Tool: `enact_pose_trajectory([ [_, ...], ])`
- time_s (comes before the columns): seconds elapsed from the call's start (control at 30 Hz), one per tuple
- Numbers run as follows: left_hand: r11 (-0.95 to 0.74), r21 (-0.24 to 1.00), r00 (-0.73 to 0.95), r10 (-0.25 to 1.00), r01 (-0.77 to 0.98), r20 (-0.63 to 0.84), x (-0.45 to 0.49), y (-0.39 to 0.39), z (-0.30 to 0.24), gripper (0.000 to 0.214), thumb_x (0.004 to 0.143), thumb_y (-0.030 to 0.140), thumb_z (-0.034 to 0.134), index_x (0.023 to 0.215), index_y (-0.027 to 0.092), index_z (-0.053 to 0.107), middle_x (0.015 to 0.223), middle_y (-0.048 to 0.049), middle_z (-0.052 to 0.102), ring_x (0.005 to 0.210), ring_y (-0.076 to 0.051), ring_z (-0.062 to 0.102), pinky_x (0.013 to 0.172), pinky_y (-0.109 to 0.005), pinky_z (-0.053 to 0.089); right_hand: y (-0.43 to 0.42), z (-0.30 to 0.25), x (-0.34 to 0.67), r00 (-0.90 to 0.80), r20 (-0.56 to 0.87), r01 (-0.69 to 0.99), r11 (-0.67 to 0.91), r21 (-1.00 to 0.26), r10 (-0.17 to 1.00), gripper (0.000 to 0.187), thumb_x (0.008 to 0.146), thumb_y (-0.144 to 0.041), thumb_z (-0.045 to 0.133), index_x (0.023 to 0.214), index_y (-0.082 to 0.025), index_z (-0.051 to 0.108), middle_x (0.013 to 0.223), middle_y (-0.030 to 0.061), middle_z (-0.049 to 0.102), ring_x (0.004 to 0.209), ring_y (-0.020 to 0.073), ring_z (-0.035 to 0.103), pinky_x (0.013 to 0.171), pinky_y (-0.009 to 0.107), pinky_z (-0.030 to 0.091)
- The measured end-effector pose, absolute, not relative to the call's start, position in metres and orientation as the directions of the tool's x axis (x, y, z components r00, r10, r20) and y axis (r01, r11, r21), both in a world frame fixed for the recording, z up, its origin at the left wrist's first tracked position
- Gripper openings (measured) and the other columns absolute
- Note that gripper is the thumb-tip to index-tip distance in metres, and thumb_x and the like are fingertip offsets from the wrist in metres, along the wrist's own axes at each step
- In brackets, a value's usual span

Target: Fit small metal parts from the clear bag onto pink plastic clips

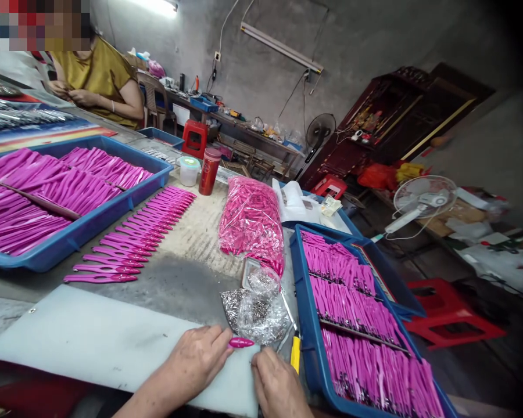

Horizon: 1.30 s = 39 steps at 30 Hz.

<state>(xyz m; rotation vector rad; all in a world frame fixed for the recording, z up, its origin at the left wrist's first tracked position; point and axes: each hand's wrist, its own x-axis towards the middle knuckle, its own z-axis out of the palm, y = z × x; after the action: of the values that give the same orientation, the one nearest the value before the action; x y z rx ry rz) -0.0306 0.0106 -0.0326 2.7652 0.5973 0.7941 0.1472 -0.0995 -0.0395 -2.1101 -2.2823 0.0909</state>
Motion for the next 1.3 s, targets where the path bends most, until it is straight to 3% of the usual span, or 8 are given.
enact_pose_trajectory([
  [0.1, -0.898, 0.284, 0.764, 0.437, 0.336, 0.475, -0.03, 0.01, -0.032, 0.017, 0.09, 0.018, 0.035, 0.08, 0.019, 0.05, 0.064, 0.0003, 0.053, 0.054, -0.015, 0.055, 0.05, -0.025, 0.042, -0.097, -0.038, 0.148, -0.058, 0.003, 0.993, 0.058, -0.104, 0.998, 0.024, 0.078, -0.004, 0.036, 0.075, -0.02, 0.053, 0.07, 0.0033, 0.06, 0.061, 0.0171, 0.06, 0.054, 0.025, 0.04],
  [0.27, -0.898, 0.267, 0.778, 0.437, 0.35, 0.452, -0.03, 0.007, -0.031, 0.017, 0.09, 0.018, 0.036, 0.079, 0.019, 0.05, 0.064, 0.0, 0.054, 0.055, -0.015, 0.055, 0.05, -0.025, 0.042, -0.09, -0.017, 0.148, -0.008, 0.022, 0.91, 0.017, -0.413, 1.0, 0.021, 0.084, -0.014, 0.032, 0.071, -0.022, 0.046, 0.068, 0.0009, 0.057, 0.063, 0.0139, 0.057, 0.057, 0.022, 0.041],
  [0.37, -0.904, 0.247, 0.779, 0.427, 0.349, 0.459, -0.03, 0.006, -0.031, 0.016, 0.089, 0.018, 0.037, 0.078, 0.019, 0.049, 0.064, 0.0001, 0.053, 0.053, -0.016, 0.055, 0.049, -0.026, 0.042, -0.083, -0.001, 0.142, 0.026, 0.024, 0.877, -0.011, -0.48, 0.999, 0.022, 0.086, -0.018, 0.031, 0.069, -0.022, 0.044, 0.066, 0.0005, 0.055, 0.062, 0.0139, 0.054, 0.057, 0.022, 0.041],
  [0.77, -0.929, 0.141, 0.849, 0.37, 0.342, 0.376, -0.027, 0.004, -0.034, 0.007, 0.085, 0.012, 0.045, 0.082, 0.018, 0.047, 0.066, -0.0008, 0.056, 0.053, -0.019, 0.056, 0.047, -0.03, 0.042, -0.059, 0.017, 0.123, 0.084, -0.232, 0.93, -0.16, -0.33, 0.969, 0.022, 0.084, -0.014, 0.036, 0.068, -0.019, 0.051, 0.072, 0.0039, 0.061, 0.068, 0.0159, 0.057, 0.06, 0.023, 0.036],
  [1.03, -0.936, 0.119, 0.894, 0.352, 0.332, 0.277, -0.027, 0.002, -0.034, 0.009, 0.083, 0.009, 0.048, 0.082, 0.017, 0.046, 0.069, -0.0007, 0.057, 0.055, -0.02, 0.056, 0.048, -0.032, 0.045, -0.052, 0.018, 0.122, 0.141, -0.286, 0.898, -0.244, -0.366, 0.948, 0.022, 0.078, -0.011, 0.039, 0.063, -0.019, 0.053, 0.067, 0.0022, 0.062, 0.064, 0.0152, 0.055, 0.057, 0.023, 0.031],
  [1.3, -0.926, 0.137, 0.871, 0.377, 0.352, 0.315, -0.028, 0.003, -0.032, 0.008, 0.085, 0.012, 0.047, 0.079, 0.018, 0.047, 0.066, -0.0002, 0.057, 0.053, -0.019, 0.056, 0.048, -0.031, 0.044, -0.054, 0.013, 0.119, 0.236, -0.236, 0.865, -0.315, -0.392, 0.943, 0.018, 0.078, -0.021, 0.046, 0.06, -0.019, 0.049, 0.062, 0.0, 0.057, 0.061, 0.0151, 0.052, 0.056, 0.023, 0.03],
])
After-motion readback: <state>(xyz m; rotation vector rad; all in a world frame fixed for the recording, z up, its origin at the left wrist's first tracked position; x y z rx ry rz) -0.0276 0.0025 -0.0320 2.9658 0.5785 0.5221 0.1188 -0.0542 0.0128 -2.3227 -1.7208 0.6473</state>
